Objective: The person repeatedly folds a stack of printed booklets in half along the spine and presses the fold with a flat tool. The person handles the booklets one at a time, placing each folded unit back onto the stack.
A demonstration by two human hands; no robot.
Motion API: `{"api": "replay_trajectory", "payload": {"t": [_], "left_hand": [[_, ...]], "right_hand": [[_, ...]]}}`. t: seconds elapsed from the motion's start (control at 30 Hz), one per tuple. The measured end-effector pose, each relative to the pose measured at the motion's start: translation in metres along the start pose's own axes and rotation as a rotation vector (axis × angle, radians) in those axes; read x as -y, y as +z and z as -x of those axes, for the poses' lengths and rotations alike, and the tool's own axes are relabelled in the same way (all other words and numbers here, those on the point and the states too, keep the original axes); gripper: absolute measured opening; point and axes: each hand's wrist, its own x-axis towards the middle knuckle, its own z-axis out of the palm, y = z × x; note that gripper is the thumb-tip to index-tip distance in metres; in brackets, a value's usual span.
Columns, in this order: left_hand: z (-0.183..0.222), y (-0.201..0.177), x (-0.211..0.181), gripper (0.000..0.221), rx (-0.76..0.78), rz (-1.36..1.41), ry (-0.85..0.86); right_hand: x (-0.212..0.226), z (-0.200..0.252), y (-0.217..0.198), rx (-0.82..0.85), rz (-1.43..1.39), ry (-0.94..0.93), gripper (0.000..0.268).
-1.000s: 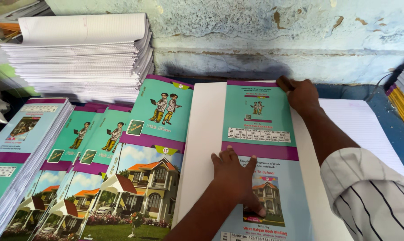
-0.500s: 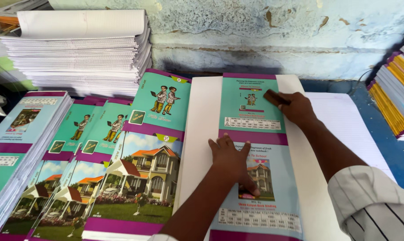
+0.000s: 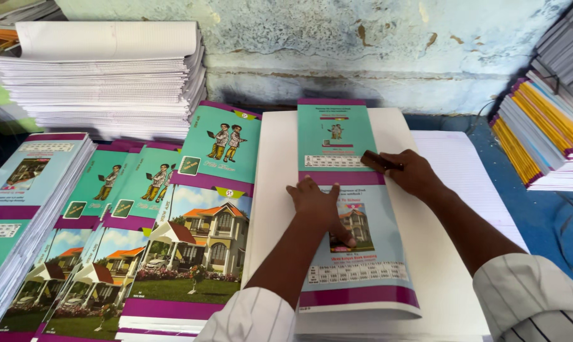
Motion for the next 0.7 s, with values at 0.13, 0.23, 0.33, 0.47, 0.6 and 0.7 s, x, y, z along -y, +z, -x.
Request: {"api": "replay_trajectory", "payload": {"t": [0.13,0.23,0.33,0.47,0.6,0.7], "left_hand": [[-0.001,-0.002,-0.002,0.15,-0.002,-0.022,-0.022],[0.001,0.001,-0.002,0.147,-0.029,-0.024,-0.029],[0.0,0.001,-0.002,0.145,-0.029,0.0,-0.034],[0.0,0.002,-0.003,0.146,-0.02,0.002,-0.052],[0.0,0.004,-0.002,0.147,-0.016,0.016,-0.062],[-0.001,0.005,-0.002,0.149,-0.015,0.031,-0.072]], "right_hand": [[-0.001,0.013,0.003,-0.004,-0.025,-0.082,0.051],[0.0,0.028,0.004,0.003,-0.013,-0.088,0.051],[0.004,0.045,0.005,-0.005,-0.019,-0.152,0.05],[0.011,0.071,0.004,-0.006,-0.016,-0.166,0.05],[0.02,0.095,-0.005,0.03,-0.049,-0.149,0.051],[0.027,0.112,-0.011,0.095,-0.075,-0.107,0.05]]}}
